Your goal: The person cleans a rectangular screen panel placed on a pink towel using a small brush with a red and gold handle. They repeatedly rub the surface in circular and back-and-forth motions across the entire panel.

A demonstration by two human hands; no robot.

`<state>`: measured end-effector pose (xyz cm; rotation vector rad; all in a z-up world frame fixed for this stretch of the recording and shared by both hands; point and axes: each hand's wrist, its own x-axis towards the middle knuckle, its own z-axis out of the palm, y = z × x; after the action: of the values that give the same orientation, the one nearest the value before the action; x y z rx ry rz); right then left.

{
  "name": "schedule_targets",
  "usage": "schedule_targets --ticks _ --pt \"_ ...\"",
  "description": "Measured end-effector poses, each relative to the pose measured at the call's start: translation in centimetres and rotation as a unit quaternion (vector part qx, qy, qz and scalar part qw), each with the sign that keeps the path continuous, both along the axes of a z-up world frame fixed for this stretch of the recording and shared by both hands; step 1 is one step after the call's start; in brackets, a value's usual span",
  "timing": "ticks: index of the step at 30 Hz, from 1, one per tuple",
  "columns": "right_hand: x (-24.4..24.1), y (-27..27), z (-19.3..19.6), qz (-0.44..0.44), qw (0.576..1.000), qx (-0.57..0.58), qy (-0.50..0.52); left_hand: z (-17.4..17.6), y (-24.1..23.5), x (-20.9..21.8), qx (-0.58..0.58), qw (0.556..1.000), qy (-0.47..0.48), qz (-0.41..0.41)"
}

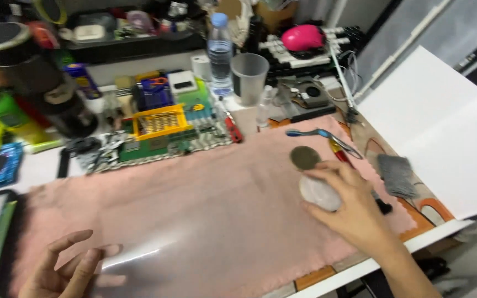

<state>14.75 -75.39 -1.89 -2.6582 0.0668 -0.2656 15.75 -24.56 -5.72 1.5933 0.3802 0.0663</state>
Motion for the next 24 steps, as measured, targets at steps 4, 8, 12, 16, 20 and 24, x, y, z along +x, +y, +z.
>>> schedule_targets --ticks 4,8,12,16,20,24 --pt "-0.1 -3.8 0.7 -0.044 0.992 -0.021 0.119 0.5 -3.5 1.0 -0.002 0.999 0.032 0.014" --pt "2.4 -3.1 4.1 -0.019 0.993 0.019 0.112 2.8 -5.3 2.0 0.026 0.994 0.101 0.034" --pt "8.5 0.4 5.8 0.028 0.992 0.119 -0.034 3.6 -5.5 2.0 0.009 0.992 0.127 0.006" --pt "16.8 3.0 3.1 0.014 0.983 0.171 -0.071 5.4 -6.6 2.2 0.020 0.990 0.135 0.040" --pt "22.3 2.9 -0.9 0.061 0.986 0.115 -0.108 3.0 -4.2 2.5 -0.025 0.990 0.127 0.052" --pt "22.8 4.6 -1.2 0.021 0.978 0.095 -0.183 3.7 -2.5 2.0 -0.032 0.993 0.117 0.005"
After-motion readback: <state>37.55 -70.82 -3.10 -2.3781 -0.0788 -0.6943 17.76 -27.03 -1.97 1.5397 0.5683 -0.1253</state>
